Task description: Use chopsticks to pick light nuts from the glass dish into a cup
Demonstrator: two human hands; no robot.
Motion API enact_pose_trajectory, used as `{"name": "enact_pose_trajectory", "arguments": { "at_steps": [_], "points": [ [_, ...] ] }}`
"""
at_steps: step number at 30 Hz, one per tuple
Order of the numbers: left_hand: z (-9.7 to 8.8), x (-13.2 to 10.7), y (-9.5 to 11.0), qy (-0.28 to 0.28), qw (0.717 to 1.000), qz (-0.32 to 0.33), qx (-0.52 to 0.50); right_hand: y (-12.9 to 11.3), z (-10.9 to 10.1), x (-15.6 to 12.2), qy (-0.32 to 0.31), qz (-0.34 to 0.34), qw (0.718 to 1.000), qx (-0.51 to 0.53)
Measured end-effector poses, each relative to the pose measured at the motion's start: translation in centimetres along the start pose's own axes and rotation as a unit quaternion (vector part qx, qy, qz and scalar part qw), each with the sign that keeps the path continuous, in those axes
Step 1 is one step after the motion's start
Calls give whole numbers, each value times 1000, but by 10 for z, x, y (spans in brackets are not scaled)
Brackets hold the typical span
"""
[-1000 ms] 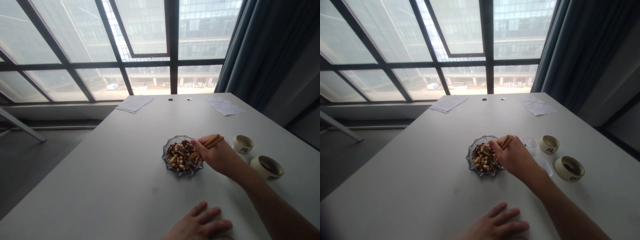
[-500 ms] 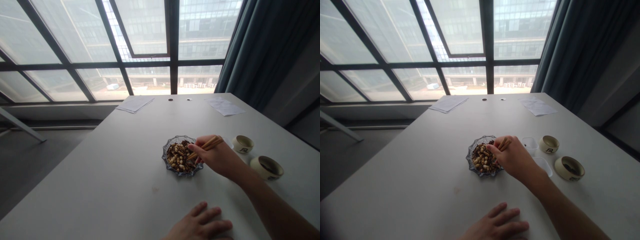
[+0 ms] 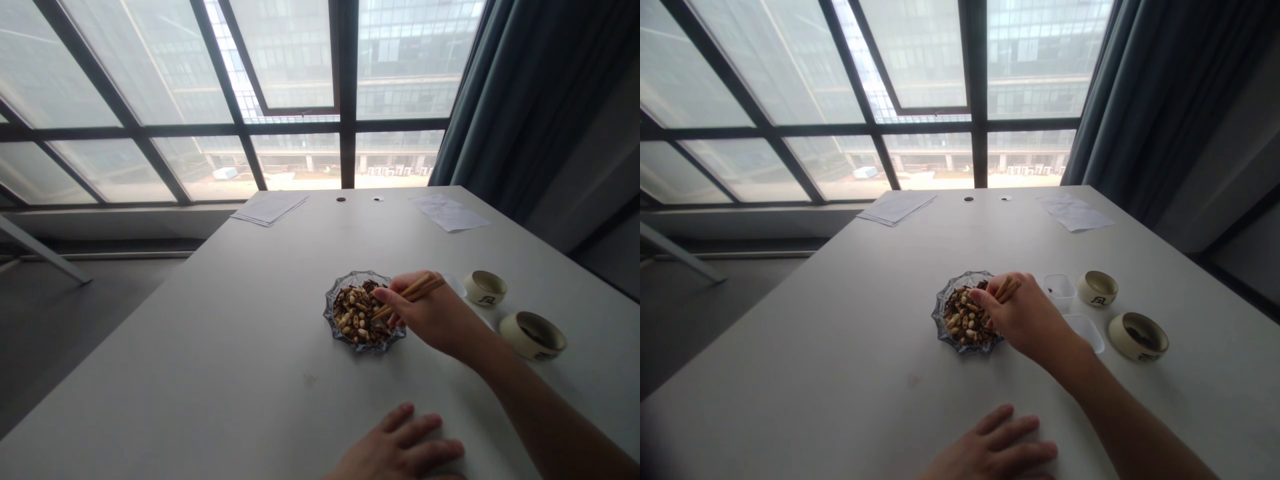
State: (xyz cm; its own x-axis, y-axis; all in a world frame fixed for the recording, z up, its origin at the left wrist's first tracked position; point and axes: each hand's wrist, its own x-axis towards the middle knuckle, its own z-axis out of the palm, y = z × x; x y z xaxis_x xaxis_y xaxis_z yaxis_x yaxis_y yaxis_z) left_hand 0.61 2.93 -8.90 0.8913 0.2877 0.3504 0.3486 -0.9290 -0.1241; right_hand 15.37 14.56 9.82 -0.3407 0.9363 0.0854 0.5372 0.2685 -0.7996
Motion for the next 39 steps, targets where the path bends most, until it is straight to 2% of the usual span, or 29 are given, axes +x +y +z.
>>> {"name": "enact_pose_trajectory", "arguments": {
  "at_steps": [13,22,29,34,39],
  "points": [
    [-3,0,0,6,1000,2,9,-2,1,-1,10,-9,999,31],
    [-3,-2,-3,12,1000,-3,15,-2,-5,-2,0,-6,1000,-30],
    [1,-9,-3,6,1000,-4,14,-4,-13,-4,24,6,998,-56],
    [2,-8,-3,1,1000,-2,9,-2,-13,-3,1,4,999,-47],
    [1,-4,-4,3,1000,-3,5,-3,-10,-2,8,-15,999,-31]
  ]
}}
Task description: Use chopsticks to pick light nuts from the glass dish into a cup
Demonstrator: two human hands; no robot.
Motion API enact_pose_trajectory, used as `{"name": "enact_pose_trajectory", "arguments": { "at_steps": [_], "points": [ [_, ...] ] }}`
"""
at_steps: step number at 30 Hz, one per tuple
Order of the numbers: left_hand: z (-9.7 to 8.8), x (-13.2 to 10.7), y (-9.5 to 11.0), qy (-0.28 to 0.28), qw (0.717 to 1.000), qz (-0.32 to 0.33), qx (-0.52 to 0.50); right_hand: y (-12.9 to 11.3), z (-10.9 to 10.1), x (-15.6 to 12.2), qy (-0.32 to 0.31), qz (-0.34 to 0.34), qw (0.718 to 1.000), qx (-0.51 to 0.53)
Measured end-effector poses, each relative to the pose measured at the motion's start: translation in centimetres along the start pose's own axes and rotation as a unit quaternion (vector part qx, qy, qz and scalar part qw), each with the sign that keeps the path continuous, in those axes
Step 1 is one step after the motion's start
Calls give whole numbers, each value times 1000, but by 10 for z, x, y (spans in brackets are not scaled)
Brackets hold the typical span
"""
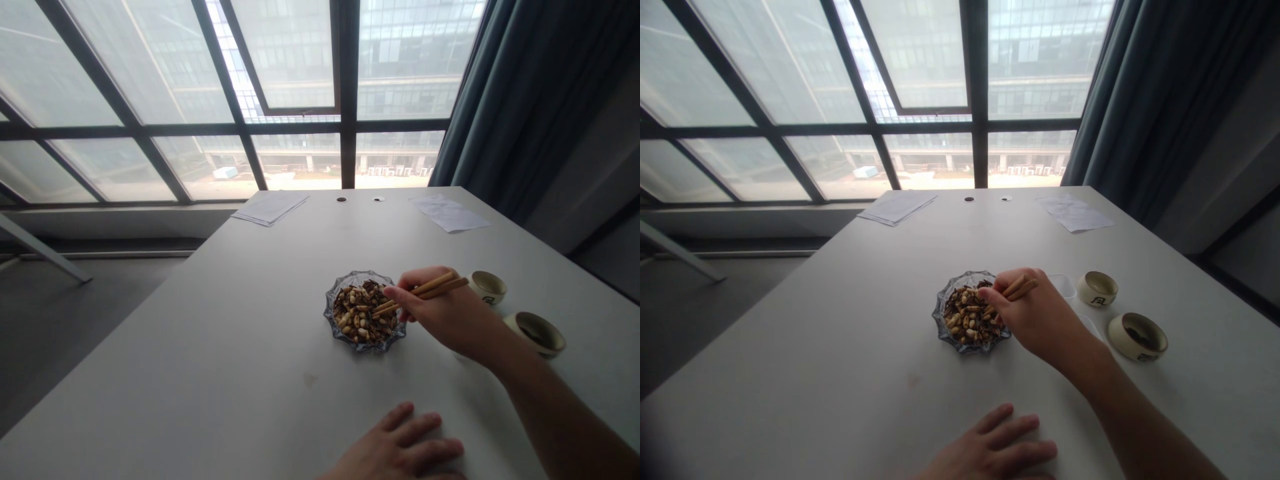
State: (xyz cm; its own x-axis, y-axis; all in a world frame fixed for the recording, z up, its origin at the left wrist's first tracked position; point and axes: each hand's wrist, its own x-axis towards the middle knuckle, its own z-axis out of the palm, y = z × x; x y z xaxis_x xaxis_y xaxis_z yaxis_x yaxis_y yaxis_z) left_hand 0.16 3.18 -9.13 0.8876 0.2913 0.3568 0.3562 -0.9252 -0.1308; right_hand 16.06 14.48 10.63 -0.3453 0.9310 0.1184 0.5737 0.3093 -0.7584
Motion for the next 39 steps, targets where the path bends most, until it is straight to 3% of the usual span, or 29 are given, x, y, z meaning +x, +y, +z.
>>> {"name": "enact_pose_trajectory", "arguments": {
  "at_steps": [8,25,34,39],
  "points": [
    [2,-2,0,3,1000,0,7,2,-2,-1,8,20,999,-28],
    [0,4,3,-3,1000,2,-5,9,7,3,-8,34,998,45],
    [-1,4,2,4,1000,1,2,8,2,2,9,-3,1000,-15],
    [-1,3,3,7,1000,-2,7,3,-5,0,4,11,1000,-27]
  ]
}}
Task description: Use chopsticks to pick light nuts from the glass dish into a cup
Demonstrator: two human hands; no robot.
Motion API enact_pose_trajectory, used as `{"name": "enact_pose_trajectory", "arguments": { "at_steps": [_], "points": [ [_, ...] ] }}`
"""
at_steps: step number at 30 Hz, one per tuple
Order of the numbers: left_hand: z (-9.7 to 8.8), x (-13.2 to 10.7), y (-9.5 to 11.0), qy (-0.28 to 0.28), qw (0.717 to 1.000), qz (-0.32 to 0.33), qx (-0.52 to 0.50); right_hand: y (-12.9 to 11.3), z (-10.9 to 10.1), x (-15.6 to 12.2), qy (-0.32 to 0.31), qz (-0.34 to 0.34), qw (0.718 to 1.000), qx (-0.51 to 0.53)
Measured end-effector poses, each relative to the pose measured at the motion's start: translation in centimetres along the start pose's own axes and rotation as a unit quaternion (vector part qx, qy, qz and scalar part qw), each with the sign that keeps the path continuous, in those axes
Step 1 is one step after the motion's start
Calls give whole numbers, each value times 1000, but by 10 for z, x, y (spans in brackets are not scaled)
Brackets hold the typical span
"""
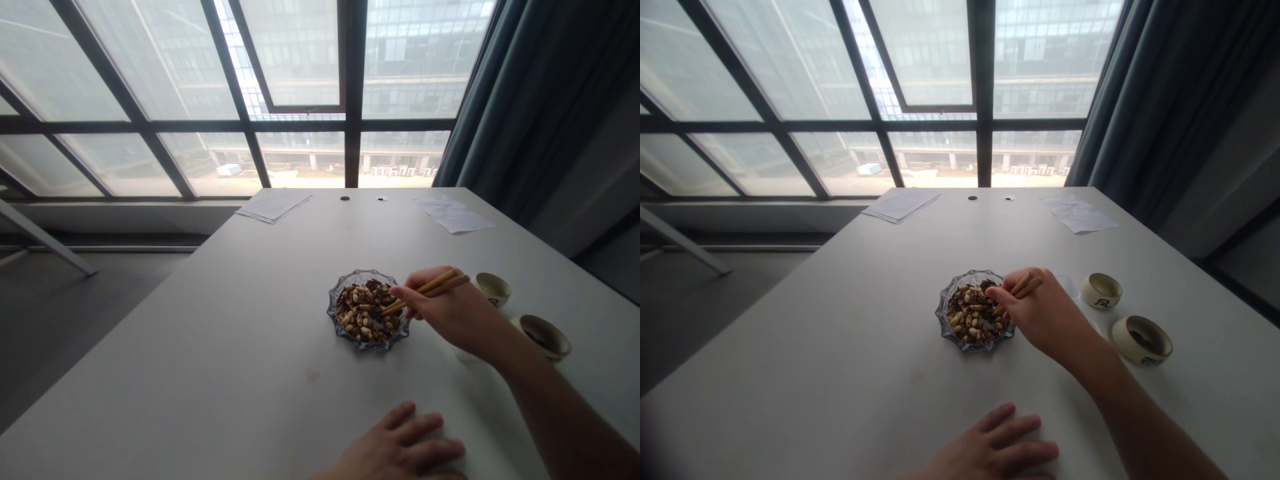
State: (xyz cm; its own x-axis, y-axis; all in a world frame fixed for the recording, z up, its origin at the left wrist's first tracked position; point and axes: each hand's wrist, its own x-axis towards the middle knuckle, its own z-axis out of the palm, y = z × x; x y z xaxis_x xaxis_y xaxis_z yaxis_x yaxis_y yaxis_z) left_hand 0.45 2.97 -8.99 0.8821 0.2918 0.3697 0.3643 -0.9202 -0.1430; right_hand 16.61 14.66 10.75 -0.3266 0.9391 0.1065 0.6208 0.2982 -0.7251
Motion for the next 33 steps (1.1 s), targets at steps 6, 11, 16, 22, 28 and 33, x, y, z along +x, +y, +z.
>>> {"name": "enact_pose_trajectory", "arguments": {
  "at_steps": [6,11,16,22,28,33],
  "points": [
    [0,0,0,0,1000,-3,0,-2,4,0,-20,12,1000,14],
    [-2,0,0,-10,1000,1,0,0,7,2,-29,0,1000,9],
    [-3,0,1,-8,1000,-4,2,2,9,3,-31,-9,999,6],
    [-2,1,1,9,1000,-5,15,4,12,3,-19,-23,1000,-7],
    [-5,0,0,-4,1000,-1,7,-1,10,1,-15,-20,1000,-2],
    [-6,1,0,-9,1000,0,-6,-4,9,0,-12,-29,999,-21]
  ]
}}
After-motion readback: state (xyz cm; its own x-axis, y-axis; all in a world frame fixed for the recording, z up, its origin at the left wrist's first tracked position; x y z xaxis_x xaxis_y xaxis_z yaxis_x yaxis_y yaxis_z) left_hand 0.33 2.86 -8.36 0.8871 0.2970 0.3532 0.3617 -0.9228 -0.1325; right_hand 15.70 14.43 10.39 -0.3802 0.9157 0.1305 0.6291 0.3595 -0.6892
